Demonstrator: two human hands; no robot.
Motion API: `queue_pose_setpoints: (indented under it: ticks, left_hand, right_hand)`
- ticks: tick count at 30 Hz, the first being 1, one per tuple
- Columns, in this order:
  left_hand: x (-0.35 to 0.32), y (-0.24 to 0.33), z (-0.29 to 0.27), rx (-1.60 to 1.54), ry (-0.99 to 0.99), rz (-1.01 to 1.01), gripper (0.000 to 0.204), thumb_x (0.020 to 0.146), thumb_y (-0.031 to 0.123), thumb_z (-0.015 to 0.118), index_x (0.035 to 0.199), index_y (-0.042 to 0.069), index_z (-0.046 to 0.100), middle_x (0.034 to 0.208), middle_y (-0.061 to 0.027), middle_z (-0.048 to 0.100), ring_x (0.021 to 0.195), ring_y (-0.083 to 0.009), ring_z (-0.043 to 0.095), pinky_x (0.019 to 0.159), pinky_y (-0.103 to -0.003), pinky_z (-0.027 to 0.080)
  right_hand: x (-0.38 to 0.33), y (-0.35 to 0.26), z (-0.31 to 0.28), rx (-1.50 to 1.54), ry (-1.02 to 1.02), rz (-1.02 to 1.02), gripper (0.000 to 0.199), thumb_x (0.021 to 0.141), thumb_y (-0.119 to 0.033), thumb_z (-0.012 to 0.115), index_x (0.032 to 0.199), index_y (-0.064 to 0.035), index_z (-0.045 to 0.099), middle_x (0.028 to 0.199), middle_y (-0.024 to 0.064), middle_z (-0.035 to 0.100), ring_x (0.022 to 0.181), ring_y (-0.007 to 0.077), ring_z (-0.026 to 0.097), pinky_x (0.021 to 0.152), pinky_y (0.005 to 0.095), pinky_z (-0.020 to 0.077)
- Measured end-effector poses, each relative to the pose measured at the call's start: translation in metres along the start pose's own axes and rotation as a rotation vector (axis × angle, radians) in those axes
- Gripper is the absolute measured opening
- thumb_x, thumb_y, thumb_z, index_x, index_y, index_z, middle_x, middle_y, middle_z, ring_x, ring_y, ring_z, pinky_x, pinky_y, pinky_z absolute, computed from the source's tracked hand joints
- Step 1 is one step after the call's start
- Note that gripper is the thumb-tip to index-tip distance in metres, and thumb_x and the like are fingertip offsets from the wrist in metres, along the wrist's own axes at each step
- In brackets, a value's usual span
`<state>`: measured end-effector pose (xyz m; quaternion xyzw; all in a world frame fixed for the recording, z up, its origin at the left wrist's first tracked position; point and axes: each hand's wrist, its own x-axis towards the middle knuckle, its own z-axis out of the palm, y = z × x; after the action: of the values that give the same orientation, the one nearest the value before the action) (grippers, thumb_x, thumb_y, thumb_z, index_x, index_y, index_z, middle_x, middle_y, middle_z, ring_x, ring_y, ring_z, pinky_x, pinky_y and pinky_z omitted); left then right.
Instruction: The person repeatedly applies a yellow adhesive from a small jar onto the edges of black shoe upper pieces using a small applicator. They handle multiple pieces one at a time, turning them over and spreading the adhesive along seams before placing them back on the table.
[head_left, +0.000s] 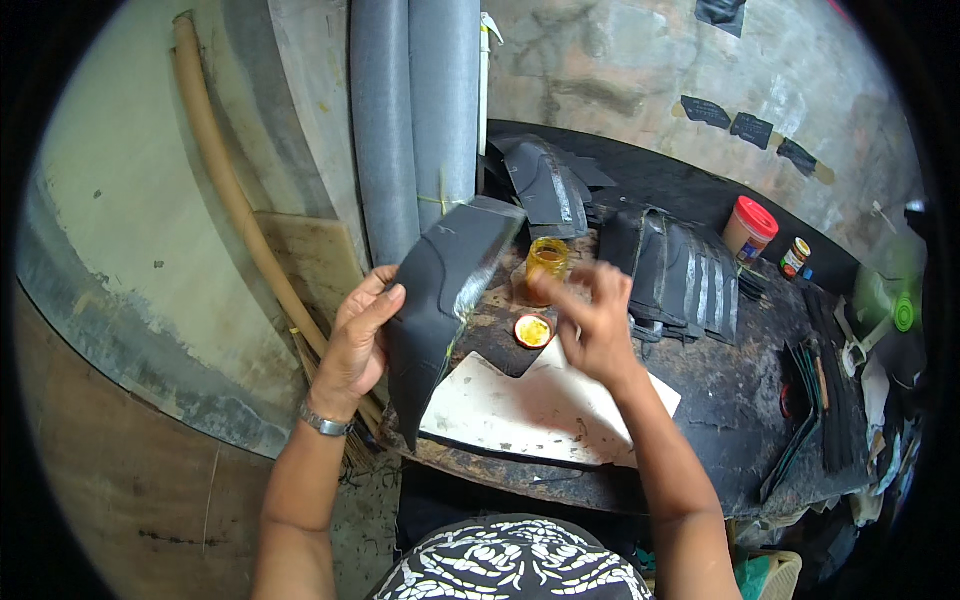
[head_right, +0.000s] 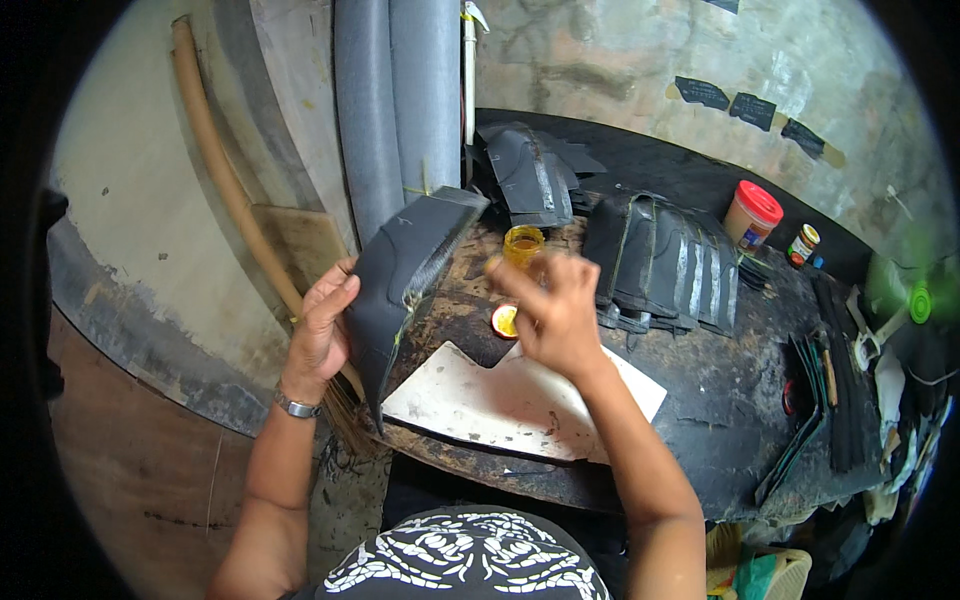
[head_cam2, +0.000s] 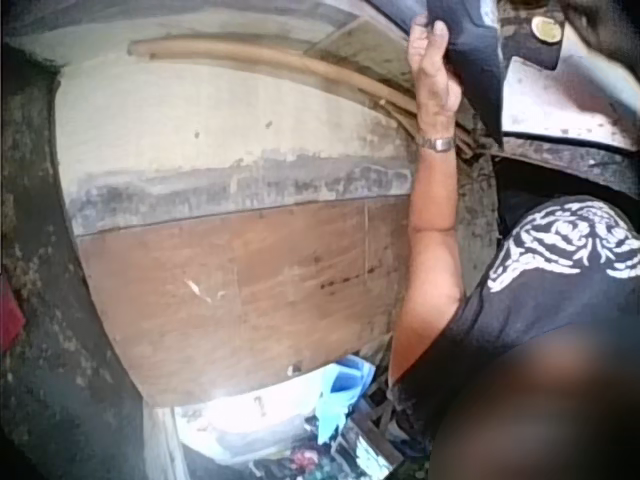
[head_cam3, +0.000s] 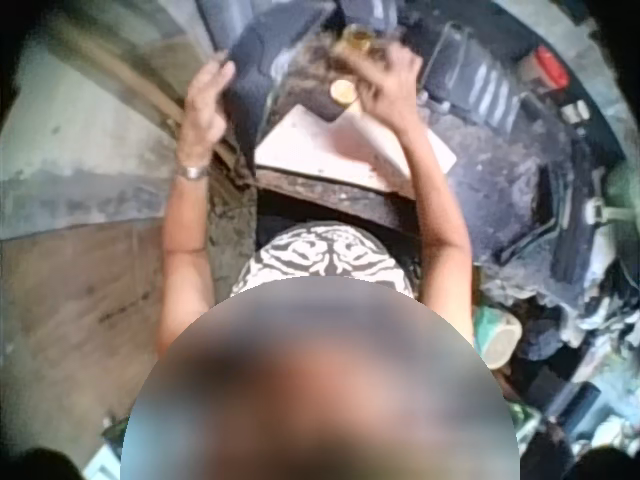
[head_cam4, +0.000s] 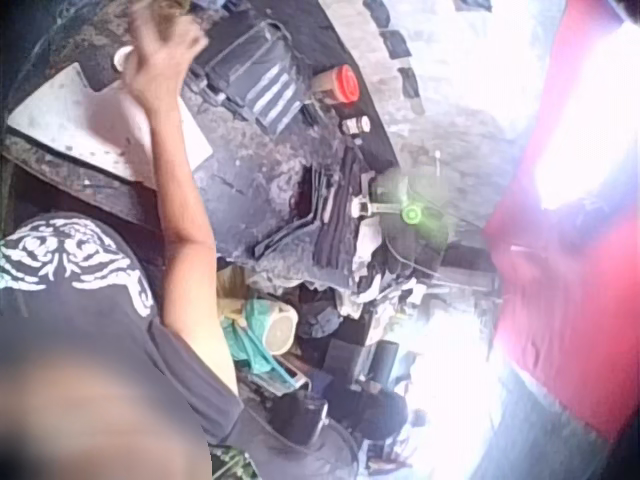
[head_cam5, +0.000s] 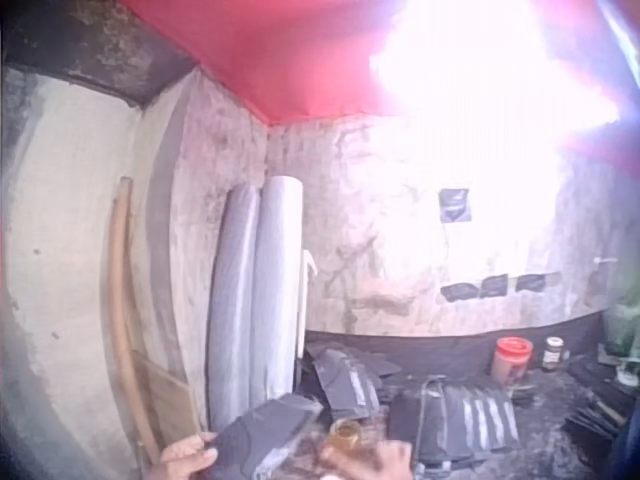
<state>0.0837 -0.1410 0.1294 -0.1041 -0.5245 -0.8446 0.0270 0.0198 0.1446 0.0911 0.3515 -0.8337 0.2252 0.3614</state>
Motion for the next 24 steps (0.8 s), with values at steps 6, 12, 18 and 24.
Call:
queue_pose_setpoints:
  ticks: [6, 12, 18, 24]
  left_hand:
    - [-0.003, 0.016, 0.008, -0.010, -0.030, 0.061, 0.059, 0.094, 0.006, 0.065, 0.148, 0.000, 0.040, 0.122, -0.0074, 0.065, 0.114, -0.0134, 0.059, 0.104, -0.031, 0.046]
    - [-0.004, 0.026, 0.005, 0.100, -0.143, 0.048, 0.061, 0.087, 0.000, 0.070, 0.144, 0.002, 0.047, 0.126, -0.0096, 0.063, 0.119, -0.0137, 0.057, 0.106, -0.031, 0.046]
    - [-0.004, 0.021, -0.011, 0.148, -0.054, 0.107, 0.055, 0.085, -0.001, 0.071, 0.138, 0.002, 0.056, 0.137, -0.0104, 0.059, 0.122, -0.0145, 0.057, 0.104, -0.030, 0.047]
    - [-0.005, 0.015, -0.005, 0.110, -0.133, 0.133, 0.060, 0.086, 0.004, 0.070, 0.142, 0.002, 0.050, 0.138, -0.0120, 0.057, 0.121, -0.0163, 0.058, 0.105, -0.031, 0.046]
  right_hand:
    - [0.043, 0.072, 0.032, 0.048, -0.201, 0.401, 0.056, 0.104, -0.048, 0.035, 0.123, -0.0090, 0.069, 0.140, 0.0159, 0.047, 0.134, 0.0321, 0.037, 0.108, 0.0495, 0.0238]
    - [0.074, 0.071, 0.055, -0.083, -0.551, 0.478, 0.064, 0.104, -0.052, 0.031, 0.124, -0.0022, 0.064, 0.137, 0.0160, 0.050, 0.134, 0.0319, 0.039, 0.107, 0.0512, 0.0266]
    - [0.054, 0.053, 0.026, -0.149, -0.228, 0.308, 0.055, 0.104, -0.044, 0.038, 0.100, -0.0044, 0.076, 0.124, 0.0178, 0.054, 0.122, 0.0329, 0.045, 0.100, 0.0514, 0.0308]
    - [0.028, 0.002, -0.019, 0.001, -0.498, 0.307, 0.038, 0.095, -0.038, 0.058, 0.106, -0.0056, 0.075, 0.112, 0.0201, 0.058, 0.112, 0.0315, 0.050, 0.096, 0.0490, 0.0348]
